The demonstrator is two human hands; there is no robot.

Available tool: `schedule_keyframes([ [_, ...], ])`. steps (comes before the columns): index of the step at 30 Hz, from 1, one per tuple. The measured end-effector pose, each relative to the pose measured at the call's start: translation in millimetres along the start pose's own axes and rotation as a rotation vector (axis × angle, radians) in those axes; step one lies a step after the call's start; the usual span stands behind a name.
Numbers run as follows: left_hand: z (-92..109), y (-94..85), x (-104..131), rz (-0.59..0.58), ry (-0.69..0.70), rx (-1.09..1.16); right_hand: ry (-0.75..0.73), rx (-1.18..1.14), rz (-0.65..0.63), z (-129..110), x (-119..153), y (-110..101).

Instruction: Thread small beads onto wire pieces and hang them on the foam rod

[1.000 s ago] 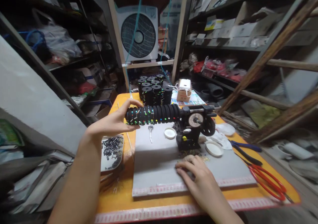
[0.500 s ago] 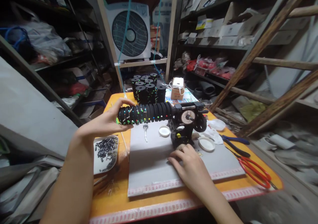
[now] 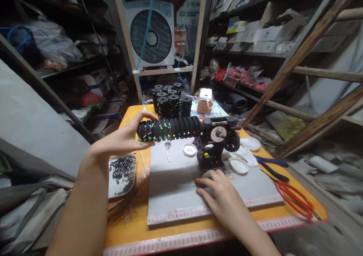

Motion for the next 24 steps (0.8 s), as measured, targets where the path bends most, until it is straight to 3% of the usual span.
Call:
schedule_keyframes([
  [5, 0.1, 0.3, -0.9, -0.001, -0.009, 0.023, -0.069, -0.025, 0.04, -4.5, -2.5, 5.9],
  [10, 1.5, 0.1, -0.5, -0.001, -0.004, 0.041, -0.179, -0.083, 0.117, -24.8, -9.3, 3.7],
  [13, 2.0, -0.2, -0.4, -0.005, 0.006, 0.052, -0.243, -0.137, 0.171, -43.8, -22.3, -14.6],
  [19, 0.4, -0.5, -1.1, -0.01, 0.033, 0.081, -0.414, -0.172, 0.297, -80.9, -68.5, -74.5],
  [24, -1.3, 0.0, -1.7, -0.025, 0.04, 0.1, -0.413, -0.167, 0.47, -87.0, -108.1, -106.7],
])
Point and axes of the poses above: each hand's wrist, its own x-axis away from the middle knuckle, its own y-axis out of the palm, z = x × y, the point moved 4 cm from there along -x, towards the middle knuckle, and after that the axes turned 6 degrees about x, right-handed, at the moved point
